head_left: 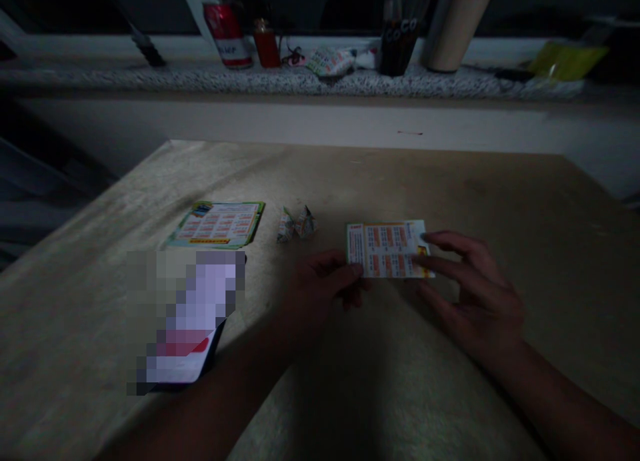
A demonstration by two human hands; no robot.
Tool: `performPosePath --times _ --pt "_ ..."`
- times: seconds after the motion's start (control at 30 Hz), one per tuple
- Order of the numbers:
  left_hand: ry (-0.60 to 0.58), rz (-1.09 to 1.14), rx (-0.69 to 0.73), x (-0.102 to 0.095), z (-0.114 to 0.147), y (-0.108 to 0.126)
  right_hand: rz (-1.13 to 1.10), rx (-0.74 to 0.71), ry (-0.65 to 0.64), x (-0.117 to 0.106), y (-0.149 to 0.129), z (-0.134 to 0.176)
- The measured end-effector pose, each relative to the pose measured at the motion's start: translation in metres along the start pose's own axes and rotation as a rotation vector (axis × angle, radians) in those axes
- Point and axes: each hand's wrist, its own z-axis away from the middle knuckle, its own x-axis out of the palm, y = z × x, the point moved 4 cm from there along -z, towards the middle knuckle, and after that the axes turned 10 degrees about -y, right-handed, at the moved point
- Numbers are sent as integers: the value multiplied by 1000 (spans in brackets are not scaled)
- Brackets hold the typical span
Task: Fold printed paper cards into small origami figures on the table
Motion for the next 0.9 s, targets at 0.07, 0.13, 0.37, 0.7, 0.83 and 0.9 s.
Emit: performPosePath --times 0.07,0.13,0.37,0.7,0.83,0.9 --pt "44 -40 50 0 2 5 -150 189 23 4 10 3" --pt "70 -90 57 2 4 7 -421 378 -24 11 16 5" --pt "57 -460 60 9 8 6 -603 546 -117 26 6 11" --pt "84 -578 11 18 10 -2 -192 266 -50 18 -16 2" --pt "154 -592 21 9 7 3 -125 311 -18 14 -18 2" --pt "194 -621 18 3 5 4 -134 352 -4 14 -17 3"
